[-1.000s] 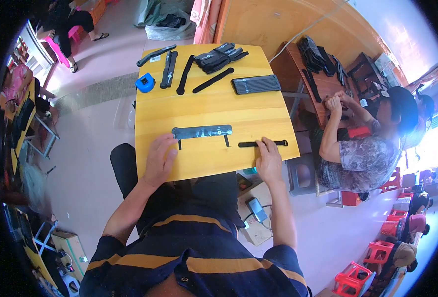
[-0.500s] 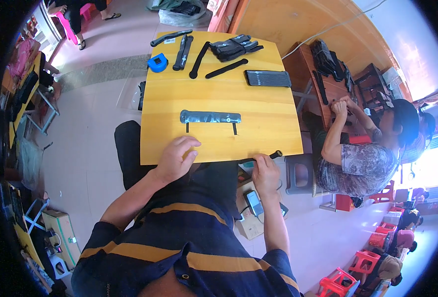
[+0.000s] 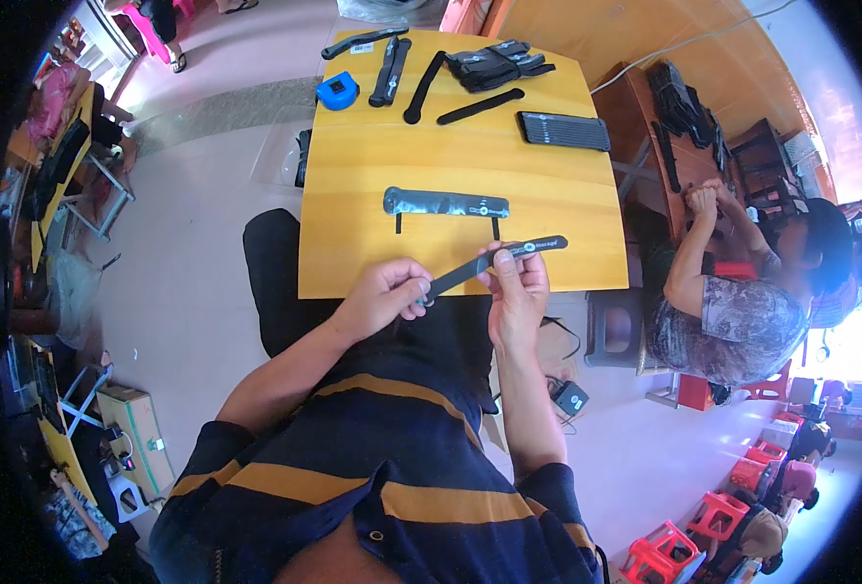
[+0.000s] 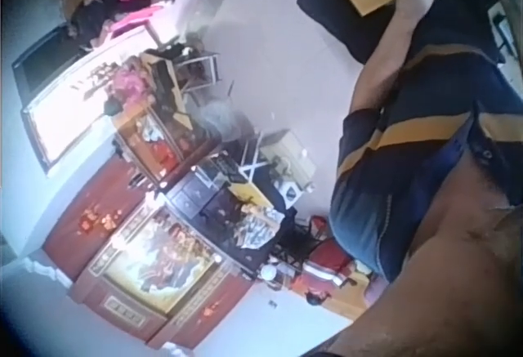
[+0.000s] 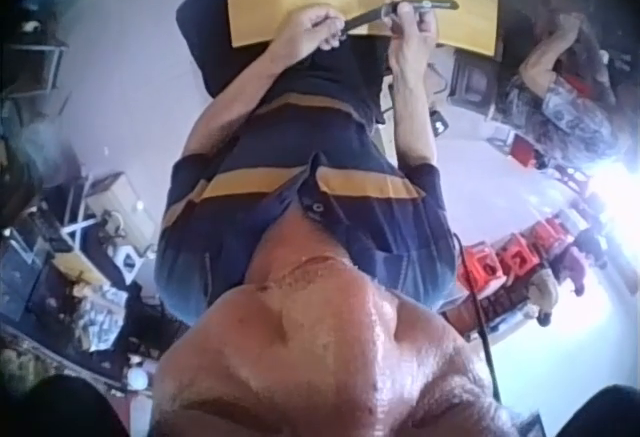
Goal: Assembling and securing black straps to a base component by hand.
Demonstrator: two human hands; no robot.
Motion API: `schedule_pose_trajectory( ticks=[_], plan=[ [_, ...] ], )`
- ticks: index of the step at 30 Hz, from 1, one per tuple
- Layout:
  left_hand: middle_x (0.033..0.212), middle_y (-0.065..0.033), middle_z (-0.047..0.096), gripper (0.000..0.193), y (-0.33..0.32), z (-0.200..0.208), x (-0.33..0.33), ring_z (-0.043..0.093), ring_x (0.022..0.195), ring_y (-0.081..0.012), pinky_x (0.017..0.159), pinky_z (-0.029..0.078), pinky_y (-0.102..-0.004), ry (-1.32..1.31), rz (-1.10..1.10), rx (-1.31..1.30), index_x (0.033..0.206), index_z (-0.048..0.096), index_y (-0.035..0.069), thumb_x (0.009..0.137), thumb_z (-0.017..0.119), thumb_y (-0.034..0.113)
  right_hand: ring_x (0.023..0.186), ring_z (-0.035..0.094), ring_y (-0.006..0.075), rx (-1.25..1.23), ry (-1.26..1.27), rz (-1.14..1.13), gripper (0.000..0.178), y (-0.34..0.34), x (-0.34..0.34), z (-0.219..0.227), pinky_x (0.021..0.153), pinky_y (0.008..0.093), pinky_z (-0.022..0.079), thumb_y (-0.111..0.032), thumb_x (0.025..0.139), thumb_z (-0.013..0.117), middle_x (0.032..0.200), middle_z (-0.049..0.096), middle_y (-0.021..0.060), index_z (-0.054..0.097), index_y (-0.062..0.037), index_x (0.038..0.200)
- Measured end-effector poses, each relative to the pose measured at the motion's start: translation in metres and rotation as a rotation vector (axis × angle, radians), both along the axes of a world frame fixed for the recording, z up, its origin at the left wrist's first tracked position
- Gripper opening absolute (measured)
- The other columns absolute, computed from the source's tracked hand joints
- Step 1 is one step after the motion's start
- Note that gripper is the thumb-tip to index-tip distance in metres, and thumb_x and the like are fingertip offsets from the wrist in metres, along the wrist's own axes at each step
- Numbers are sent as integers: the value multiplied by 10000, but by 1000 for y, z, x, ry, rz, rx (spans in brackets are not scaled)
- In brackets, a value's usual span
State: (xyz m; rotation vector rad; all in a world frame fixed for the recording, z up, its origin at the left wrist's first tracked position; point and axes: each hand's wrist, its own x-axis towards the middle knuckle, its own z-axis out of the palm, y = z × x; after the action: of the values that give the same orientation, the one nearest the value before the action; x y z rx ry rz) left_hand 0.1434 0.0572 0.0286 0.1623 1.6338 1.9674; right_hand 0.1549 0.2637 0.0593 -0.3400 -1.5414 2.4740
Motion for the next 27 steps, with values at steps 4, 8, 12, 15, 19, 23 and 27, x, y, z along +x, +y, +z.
schedule_pose_trajectory(
  ticks=[4, 8, 12, 15, 19, 23, 27],
  plan=[
    [808, -44, 659, 153, -13, 0, -10, 641, 655, -92, 583, 541, -227, 11, 60, -66, 1012, 640, 17, 1015, 603, 166, 896, 683, 133, -12, -75, -6, 125, 1, -6, -5, 690, 267, 597, -145, 976, 693, 1020, 707, 50, 655, -82, 1078],
    [757, -37, 653, 160, -25, 11, -20, 624, 584, -84, 539, 522, -223, 25, 7, -178, 973, 638, 17, 995, 629, 176, 856, 679, 128, 105, -67, -34, 122, 21, -11, -13, 656, 273, 592, -151, 971, 699, 991, 706, 44, 659, -94, 1072],
    [747, -32, 657, 178, -30, 17, -32, 624, 576, -78, 533, 516, -219, 32, -3, -184, 960, 636, 17, 996, 635, 191, 800, 682, 122, 241, -71, -15, 106, 34, -10, -12, 643, 259, 575, -148, 979, 689, 924, 698, 36, 657, -79, 1053],
    [756, -35, 657, 147, -34, 14, -38, 633, 599, -79, 547, 522, -228, -26, -1, -198, 954, 634, 20, 978, 637, 165, 766, 680, 118, 339, -122, 34, 111, 43, -10, -16, 649, 244, 556, -162, 992, 675, 887, 697, 34, 660, -65, 1044],
    [760, -15, 649, 76, -43, 2, -46, 636, 633, -74, 581, 524, -224, -19, -22, -143, 967, 627, 35, 966, 644, 109, 754, 667, 100, 448, -164, 106, 139, 50, -13, -21, 669, 233, 533, -182, 1009, 657, 850, 693, 26, 670, -47, 1044],
    [777, -9, 655, 82, -48, 11, -59, 634, 655, -72, 606, 525, -221, -18, 78, -234, 977, 640, 24, 944, 672, 92, 728, 624, 79, 460, -188, 159, 147, 53, -22, -23, 684, 223, 516, -184, 1017, 650, 823, 672, 8, 674, -39, 1021],
    [810, -8, 660, 59, -50, 14, -71, 626, 680, -62, 622, 523, -213, -43, 140, -332, 965, 645, 28, 959, 674, 79, 711, 594, 69, 567, -171, 229, 150, 59, -34, -31, 673, 219, 495, -185, 1024, 641, 792, 638, -9, 662, -42, 983]
  ],
)
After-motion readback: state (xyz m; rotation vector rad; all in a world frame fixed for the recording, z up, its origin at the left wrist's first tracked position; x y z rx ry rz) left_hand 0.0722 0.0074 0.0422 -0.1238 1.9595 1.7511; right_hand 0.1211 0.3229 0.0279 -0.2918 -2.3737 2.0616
